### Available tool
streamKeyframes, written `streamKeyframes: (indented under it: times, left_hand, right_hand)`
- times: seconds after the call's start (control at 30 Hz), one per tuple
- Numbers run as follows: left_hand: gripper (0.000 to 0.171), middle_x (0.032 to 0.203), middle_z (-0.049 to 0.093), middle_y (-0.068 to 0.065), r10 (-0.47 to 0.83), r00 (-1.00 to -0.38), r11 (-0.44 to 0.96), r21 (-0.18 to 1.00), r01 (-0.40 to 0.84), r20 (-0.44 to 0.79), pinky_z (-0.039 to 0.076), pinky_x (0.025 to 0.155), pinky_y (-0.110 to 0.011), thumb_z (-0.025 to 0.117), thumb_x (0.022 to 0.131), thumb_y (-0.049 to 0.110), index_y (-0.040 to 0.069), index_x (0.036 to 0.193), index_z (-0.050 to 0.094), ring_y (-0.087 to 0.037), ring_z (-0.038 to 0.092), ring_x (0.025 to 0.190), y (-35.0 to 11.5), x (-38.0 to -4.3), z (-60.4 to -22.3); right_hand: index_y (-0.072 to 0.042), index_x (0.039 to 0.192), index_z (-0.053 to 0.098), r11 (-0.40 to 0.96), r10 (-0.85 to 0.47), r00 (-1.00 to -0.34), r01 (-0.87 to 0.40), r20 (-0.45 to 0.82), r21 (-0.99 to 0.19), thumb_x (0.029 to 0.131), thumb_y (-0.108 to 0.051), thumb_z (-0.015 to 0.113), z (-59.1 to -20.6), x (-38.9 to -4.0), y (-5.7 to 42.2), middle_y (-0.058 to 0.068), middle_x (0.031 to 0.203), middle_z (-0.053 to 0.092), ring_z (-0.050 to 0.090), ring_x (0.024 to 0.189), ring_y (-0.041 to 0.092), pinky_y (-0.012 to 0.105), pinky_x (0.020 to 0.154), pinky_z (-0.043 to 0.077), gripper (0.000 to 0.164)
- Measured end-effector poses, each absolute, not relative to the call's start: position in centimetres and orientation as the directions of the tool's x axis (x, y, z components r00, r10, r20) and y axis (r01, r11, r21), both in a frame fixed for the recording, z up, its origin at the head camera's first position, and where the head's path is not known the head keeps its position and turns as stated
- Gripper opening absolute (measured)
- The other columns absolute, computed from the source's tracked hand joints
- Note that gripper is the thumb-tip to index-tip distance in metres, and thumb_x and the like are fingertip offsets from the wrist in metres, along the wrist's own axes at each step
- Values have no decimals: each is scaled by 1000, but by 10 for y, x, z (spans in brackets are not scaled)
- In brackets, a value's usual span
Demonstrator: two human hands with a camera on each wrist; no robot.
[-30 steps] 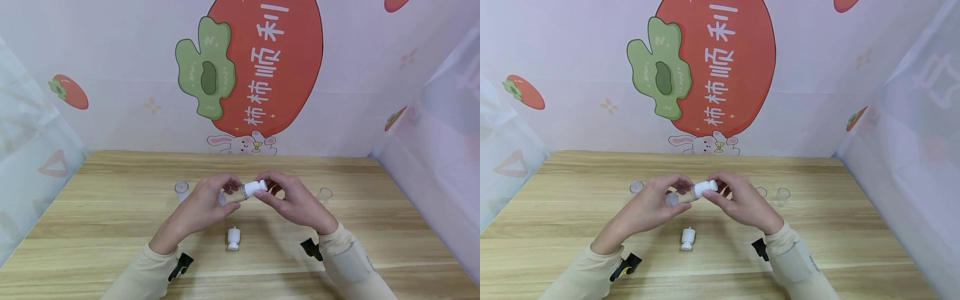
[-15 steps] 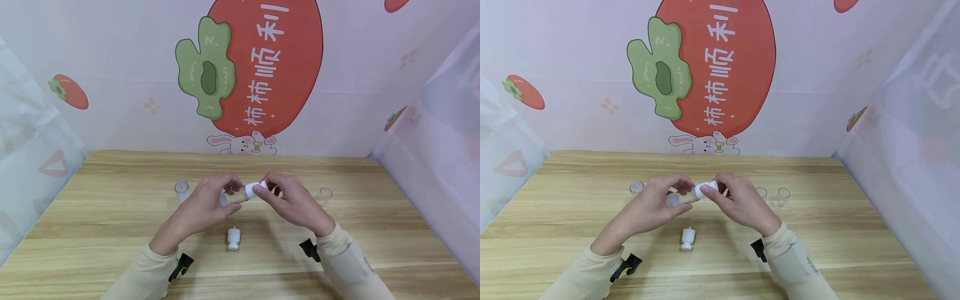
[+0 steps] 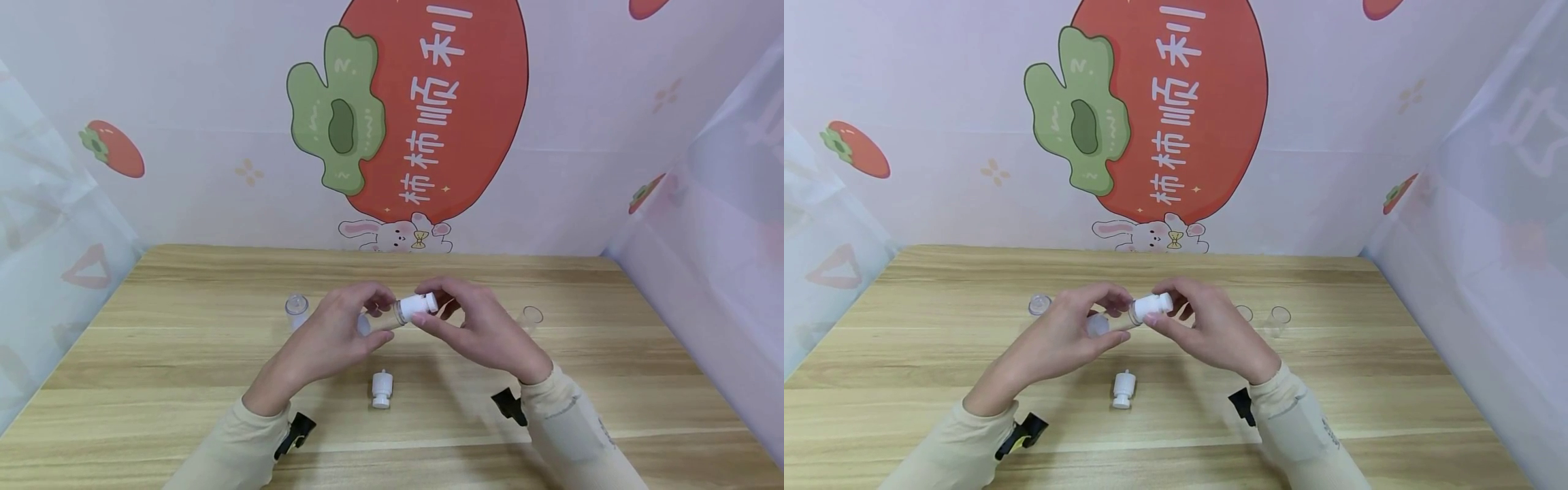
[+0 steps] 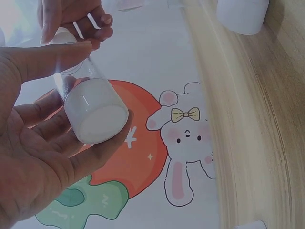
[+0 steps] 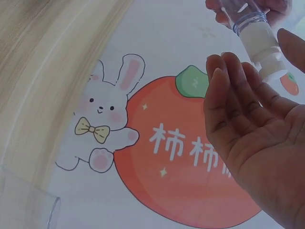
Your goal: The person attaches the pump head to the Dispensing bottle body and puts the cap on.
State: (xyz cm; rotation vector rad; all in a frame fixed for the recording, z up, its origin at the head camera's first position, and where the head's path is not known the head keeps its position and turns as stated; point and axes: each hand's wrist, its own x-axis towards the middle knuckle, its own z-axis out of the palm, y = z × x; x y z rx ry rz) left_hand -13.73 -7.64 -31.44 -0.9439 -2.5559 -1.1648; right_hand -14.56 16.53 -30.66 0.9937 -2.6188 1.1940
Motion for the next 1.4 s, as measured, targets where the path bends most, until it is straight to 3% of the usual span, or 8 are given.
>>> streamKeyframes:
  times: [0.47, 0.7, 1.4]
  left_hand:
    - [36, 101, 69, -1, 476, -786, 483, 630, 609, 394, 56, 81, -35, 86, 78, 3, 7, 109, 68, -22, 66, 92, -77, -137, -314]
    - [37, 101, 69, 0, 475, -784, 484, 626, 612, 399, 56, 81, -34, 87, 78, 3, 7, 109, 68, -16, 64, 91, -78, -137, -314]
    - [36, 100, 68, 2, 486, -772, 478, 614, 628, 410, 56, 83, -32, 87, 78, 3, 8, 108, 67, -12, 63, 91, -76, -136, -313]
  right_hand:
    - [-10, 122, 65, 407, -573, -722, -661, 388, -630, 91, -10, 78, -307, -147, 168, -7, 105, 67, 64, 87, 11, 33, 79, 57, 33]
    - [-10, 120, 66, 398, -577, -722, -657, 382, -641, 92, -9, 76, -306, -147, 168, -6, 106, 68, 65, 88, 12, 32, 80, 57, 30]
    - [-20, 97, 70, 502, -492, -817, -549, 301, -668, 95, -28, 75, -307, -146, 164, -10, 86, 66, 62, 80, 10, 31, 74, 56, 10]
